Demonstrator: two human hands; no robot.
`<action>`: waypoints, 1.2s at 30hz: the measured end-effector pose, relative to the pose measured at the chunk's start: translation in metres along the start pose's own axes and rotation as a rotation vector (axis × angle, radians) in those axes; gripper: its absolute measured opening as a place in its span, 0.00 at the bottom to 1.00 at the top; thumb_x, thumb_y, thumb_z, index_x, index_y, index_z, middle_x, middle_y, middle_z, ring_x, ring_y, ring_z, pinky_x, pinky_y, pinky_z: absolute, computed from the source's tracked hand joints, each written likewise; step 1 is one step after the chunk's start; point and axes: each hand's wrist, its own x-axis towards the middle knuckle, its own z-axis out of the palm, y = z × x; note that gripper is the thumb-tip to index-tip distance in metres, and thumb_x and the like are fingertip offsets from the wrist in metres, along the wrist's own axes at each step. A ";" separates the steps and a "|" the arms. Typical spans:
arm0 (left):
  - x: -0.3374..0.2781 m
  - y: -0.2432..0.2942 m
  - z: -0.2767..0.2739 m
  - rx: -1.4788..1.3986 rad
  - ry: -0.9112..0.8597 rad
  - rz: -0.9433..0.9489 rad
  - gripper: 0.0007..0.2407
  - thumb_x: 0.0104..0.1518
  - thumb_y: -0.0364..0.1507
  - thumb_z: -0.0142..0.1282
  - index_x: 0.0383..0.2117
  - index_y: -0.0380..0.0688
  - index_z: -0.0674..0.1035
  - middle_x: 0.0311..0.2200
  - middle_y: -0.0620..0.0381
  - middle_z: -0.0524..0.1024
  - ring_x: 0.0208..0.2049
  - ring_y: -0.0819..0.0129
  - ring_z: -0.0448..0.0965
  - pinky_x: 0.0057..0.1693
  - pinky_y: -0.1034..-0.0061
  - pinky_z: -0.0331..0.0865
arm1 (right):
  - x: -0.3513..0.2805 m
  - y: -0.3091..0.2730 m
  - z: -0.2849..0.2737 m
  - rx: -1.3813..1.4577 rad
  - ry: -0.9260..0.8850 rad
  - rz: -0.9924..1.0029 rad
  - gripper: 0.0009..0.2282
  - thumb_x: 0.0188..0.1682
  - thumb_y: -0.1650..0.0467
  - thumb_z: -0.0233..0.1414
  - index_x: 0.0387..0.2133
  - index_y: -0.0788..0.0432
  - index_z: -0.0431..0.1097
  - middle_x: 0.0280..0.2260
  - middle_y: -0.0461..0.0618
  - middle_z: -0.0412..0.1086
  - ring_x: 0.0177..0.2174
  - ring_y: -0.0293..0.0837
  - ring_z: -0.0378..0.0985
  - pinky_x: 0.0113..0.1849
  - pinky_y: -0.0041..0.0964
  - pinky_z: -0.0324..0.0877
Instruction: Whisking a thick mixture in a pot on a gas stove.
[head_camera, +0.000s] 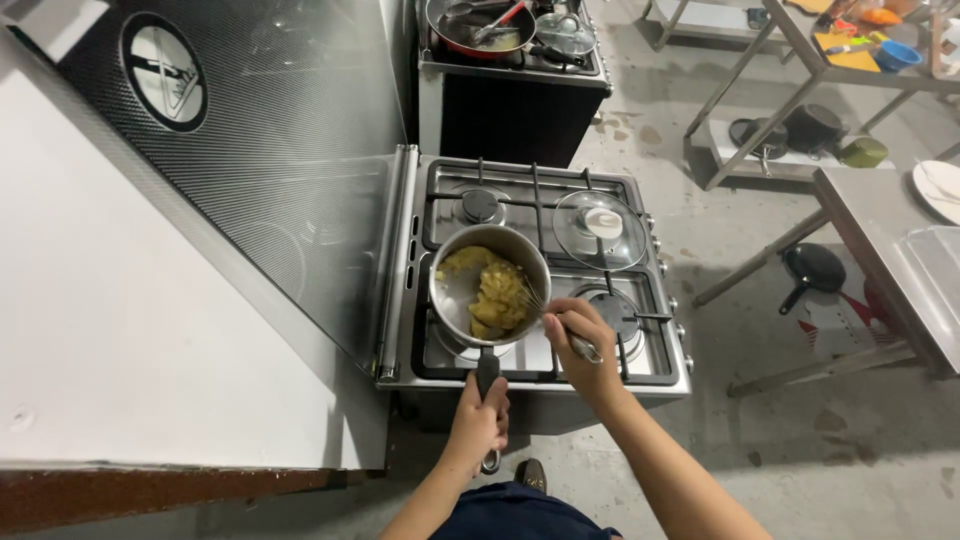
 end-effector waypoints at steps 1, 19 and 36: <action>0.000 0.006 0.000 -0.037 0.021 -0.029 0.08 0.64 0.36 0.52 0.38 0.50 0.67 0.19 0.63 0.63 0.12 0.79 0.57 0.18 0.81 0.50 | 0.001 -0.007 -0.010 -0.077 -0.014 -0.003 0.09 0.51 0.68 0.57 0.31 0.64 0.77 0.34 0.56 0.74 0.31 0.47 0.76 0.35 0.39 0.71; 0.017 -0.049 -0.007 0.333 0.062 0.110 0.12 0.64 0.36 0.53 0.47 0.47 0.66 0.13 0.62 0.62 0.10 0.77 0.60 0.18 0.77 0.54 | -0.033 0.028 -0.043 0.196 -0.689 0.922 0.22 0.50 0.68 0.56 0.57 0.55 0.57 0.36 0.55 0.72 0.30 0.44 0.74 0.34 0.46 0.73; 0.014 -0.052 -0.016 0.522 0.061 0.114 0.22 0.63 0.41 0.53 0.60 0.50 0.63 0.12 0.61 0.62 0.10 0.72 0.60 0.19 0.72 0.55 | -0.026 0.023 -0.013 -0.173 -0.400 0.285 0.20 0.49 0.68 0.55 0.54 0.61 0.64 0.36 0.63 0.76 0.38 0.64 0.78 0.38 0.52 0.71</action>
